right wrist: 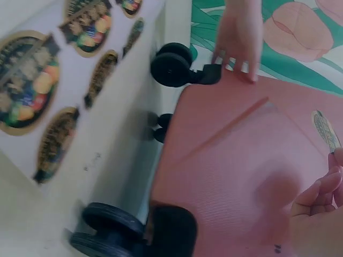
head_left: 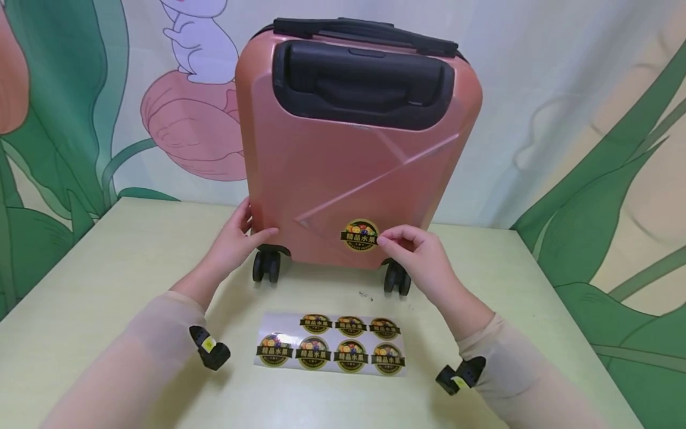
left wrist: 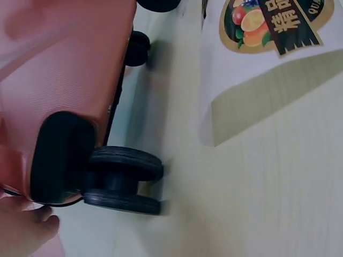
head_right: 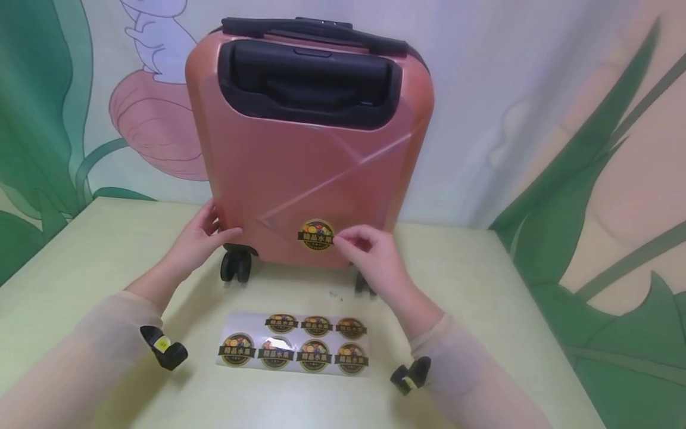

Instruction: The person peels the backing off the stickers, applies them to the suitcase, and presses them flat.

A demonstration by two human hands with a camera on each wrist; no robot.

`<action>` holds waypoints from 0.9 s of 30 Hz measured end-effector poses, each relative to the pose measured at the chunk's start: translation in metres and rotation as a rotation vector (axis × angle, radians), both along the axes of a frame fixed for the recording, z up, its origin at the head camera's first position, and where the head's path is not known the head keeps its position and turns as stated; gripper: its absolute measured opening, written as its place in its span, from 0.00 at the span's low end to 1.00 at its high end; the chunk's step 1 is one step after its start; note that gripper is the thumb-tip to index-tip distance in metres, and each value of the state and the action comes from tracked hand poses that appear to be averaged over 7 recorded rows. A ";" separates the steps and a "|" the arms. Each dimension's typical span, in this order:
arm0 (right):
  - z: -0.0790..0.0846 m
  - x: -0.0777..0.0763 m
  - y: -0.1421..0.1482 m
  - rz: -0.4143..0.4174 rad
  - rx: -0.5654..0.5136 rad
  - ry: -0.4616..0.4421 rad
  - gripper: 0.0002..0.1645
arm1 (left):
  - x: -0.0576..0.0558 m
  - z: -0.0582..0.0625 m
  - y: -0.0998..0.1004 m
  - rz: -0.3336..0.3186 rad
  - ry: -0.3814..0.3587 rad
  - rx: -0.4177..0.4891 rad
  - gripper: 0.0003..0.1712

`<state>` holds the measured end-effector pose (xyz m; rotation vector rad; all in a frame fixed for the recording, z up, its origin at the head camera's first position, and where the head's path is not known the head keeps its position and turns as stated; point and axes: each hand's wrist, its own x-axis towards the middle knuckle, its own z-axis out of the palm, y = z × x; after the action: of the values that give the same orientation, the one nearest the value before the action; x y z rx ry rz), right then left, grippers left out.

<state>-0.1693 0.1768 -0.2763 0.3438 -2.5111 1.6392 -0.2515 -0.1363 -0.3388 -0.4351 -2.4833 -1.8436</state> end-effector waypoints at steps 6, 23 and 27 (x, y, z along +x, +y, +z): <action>0.018 -0.010 -0.005 -0.009 -0.038 0.030 0.14 | -0.003 -0.014 0.000 -0.006 -0.022 -0.068 0.46; 0.062 -0.027 -0.033 0.007 -0.060 0.200 0.15 | 0.003 -0.016 0.004 0.051 0.000 -0.063 0.46; 0.069 -0.031 -0.042 0.000 -0.048 0.223 0.14 | 0.008 -0.007 0.007 0.110 0.046 -0.084 0.50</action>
<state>-0.2004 0.1352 -0.2076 0.4916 -2.3055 1.5622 -0.2433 -0.1298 -0.3456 -0.3320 -2.5069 -1.6762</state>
